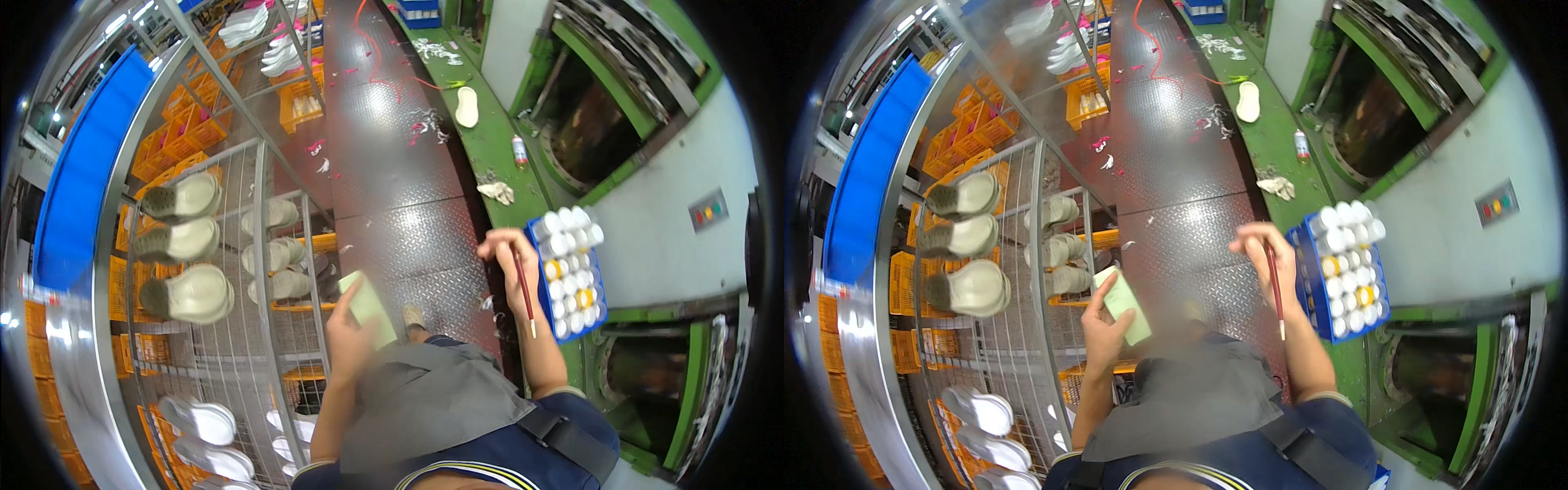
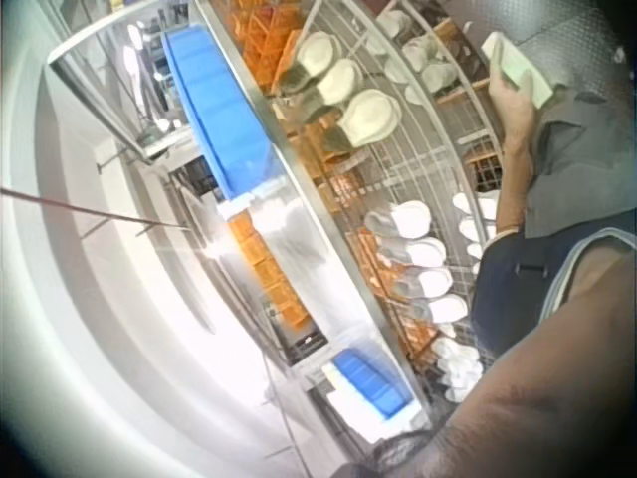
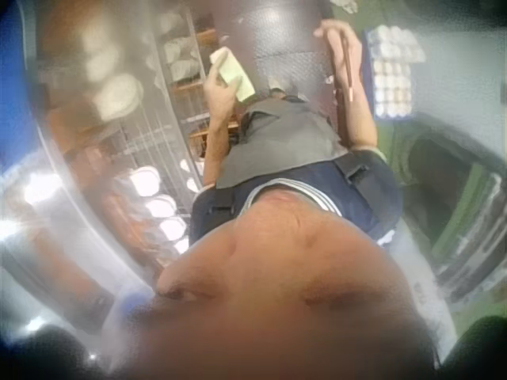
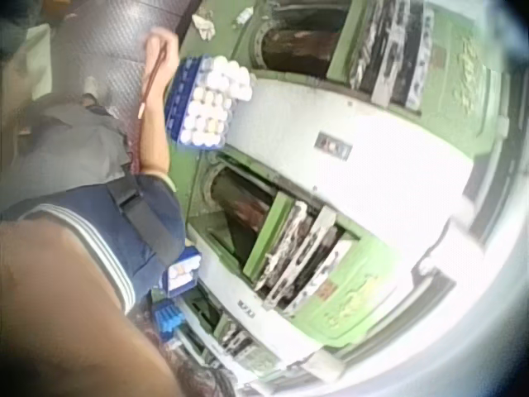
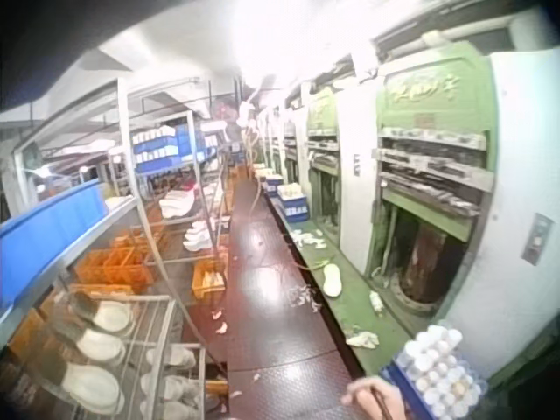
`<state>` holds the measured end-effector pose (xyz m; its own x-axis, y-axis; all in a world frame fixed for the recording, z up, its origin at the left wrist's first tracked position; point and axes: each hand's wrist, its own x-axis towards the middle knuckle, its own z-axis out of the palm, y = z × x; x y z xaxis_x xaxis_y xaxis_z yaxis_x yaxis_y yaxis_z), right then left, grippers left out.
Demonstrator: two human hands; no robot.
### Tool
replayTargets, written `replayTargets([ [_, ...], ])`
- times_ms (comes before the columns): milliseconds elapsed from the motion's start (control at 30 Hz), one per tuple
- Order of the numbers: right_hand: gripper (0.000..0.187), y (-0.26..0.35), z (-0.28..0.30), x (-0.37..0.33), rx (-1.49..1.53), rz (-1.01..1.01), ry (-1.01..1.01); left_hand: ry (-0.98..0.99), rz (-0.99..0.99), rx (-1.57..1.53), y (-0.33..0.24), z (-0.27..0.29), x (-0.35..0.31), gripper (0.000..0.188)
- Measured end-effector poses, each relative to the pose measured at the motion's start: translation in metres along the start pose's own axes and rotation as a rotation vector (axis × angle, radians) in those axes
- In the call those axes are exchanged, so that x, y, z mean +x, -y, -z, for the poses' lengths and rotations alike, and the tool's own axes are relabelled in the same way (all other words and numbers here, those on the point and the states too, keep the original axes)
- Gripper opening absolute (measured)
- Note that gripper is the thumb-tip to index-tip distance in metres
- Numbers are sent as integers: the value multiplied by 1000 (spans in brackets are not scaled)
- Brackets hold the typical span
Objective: The person picks white slipper uppers from a wire rack, marks them with a pen, and places them back on the rack. The person then walks to a control panel, writes on a notepad, and interacts with the touchscreen using the pen.
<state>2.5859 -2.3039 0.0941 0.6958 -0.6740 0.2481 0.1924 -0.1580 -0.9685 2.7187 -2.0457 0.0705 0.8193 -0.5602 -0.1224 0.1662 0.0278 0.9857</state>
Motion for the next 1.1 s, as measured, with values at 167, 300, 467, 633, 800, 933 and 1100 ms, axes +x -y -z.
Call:
replayTargets([
  [167, 57, 73, -73, 254, 168, 708, 160, -285, -18, 92, -15, 45, 143, 65],
  [300, 70, 106, -107, 427, 205, 1112, 412, -438, 35, 107, 6, 70, 286, 64],
  [467, 72, 98, -145, 628, 71, 1041, 698, -469, 49, 466, -42, 66, 514, 66],
  [633, 55, 72, -192, 811, 298, 950, 521, -258, -135, 215, -102, 53, 747, 67],
  [800, 44, -2, -247, 987, 619, 882, 360, -136, -213, 240, -129, 45, 975, 61],
  [933, 56, -76, -276, 1166, 710, 973, 265, -143, -106, 212, -129, 44, 1151, 60],
  [1100, 45, -157, -338, 1394, 643, 791, -121, -293, -60, 123, -153, 47, 1340, 62],
])
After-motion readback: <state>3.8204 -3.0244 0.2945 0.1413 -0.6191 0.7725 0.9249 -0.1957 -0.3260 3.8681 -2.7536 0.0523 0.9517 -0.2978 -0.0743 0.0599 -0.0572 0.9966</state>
